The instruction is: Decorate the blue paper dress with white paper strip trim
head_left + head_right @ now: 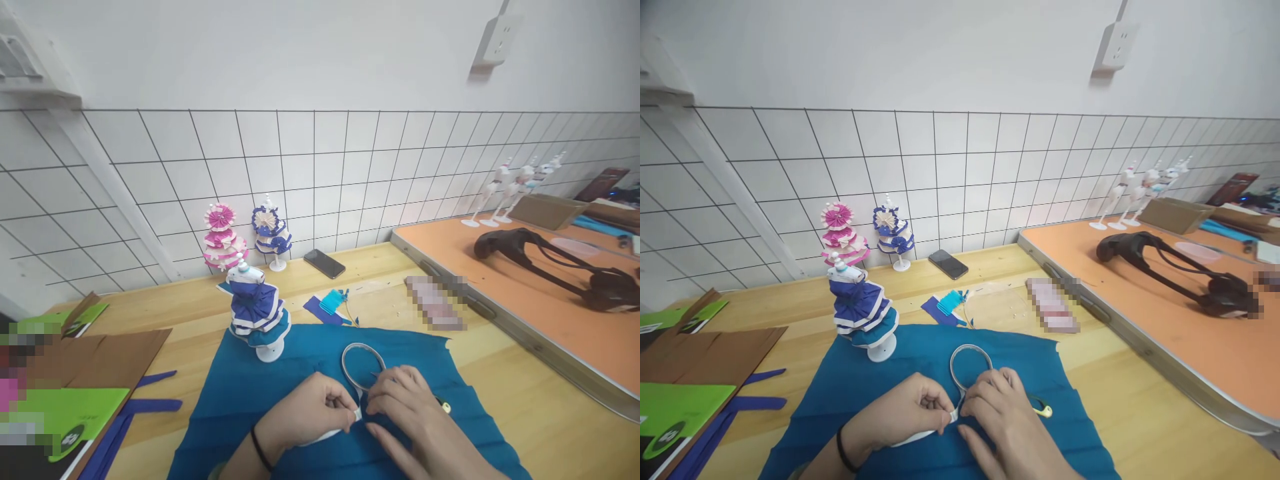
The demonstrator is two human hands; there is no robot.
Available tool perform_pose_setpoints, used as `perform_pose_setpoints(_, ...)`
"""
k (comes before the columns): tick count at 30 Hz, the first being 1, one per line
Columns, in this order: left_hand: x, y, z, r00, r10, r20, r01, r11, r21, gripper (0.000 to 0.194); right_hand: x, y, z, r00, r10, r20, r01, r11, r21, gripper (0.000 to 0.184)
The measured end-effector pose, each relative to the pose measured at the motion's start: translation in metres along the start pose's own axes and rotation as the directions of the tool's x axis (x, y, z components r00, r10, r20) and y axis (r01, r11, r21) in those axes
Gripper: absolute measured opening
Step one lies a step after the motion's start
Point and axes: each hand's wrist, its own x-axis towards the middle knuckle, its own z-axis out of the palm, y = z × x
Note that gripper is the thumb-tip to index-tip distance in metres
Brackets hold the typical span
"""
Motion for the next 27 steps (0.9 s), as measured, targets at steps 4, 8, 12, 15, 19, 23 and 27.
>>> perform_pose_setpoints(4,0.003,-0.006,0.003,1.000,0.025,0.009,-0.025,1.000,-0.020,0.015,0.001,-0.005,0.003,1.000,0.007,-0.011,-0.008,0.999,-0.050,0.010)
perform_pose_setpoints(8,0.005,-0.010,0.006,1.000,0.028,-0.002,-0.028,0.999,-0.023,0.015,-0.001,-0.004,0.009,1.000,-0.016,-0.024,0.014,0.997,-0.081,0.014)
perform_pose_setpoints(12,0.005,-0.008,0.007,1.000,0.005,0.003,-0.005,0.998,-0.056,0.013,-0.002,-0.003,0.010,1.000,0.020,0.000,-0.020,0.999,-0.050,0.015)
perform_pose_setpoints(15,0.004,-0.008,0.007,1.000,0.003,0.012,-0.002,0.997,-0.075,0.012,-0.005,-0.001,0.010,0.997,0.074,0.035,-0.074,0.997,-0.020,0.015)
perform_pose_setpoints(19,0.006,-0.012,0.005,1.000,0.003,0.031,-0.001,0.998,-0.063,0.011,-0.008,0.003,0.010,0.992,0.114,0.050,-0.114,0.993,0.008,0.015)
perform_pose_setpoints(23,0.007,-0.017,0.003,1.000,-0.005,0.029,0.006,0.999,-0.051,0.009,-0.009,0.008,0.010,0.992,0.115,0.051,-0.115,0.993,0.002,0.015)
perform_pose_setpoints(27,0.008,-0.017,0.005,0.991,-0.130,0.020,0.131,0.987,-0.093,0.010,-0.008,0.008,0.008,0.991,0.120,0.053,-0.121,0.993,0.013,0.015)
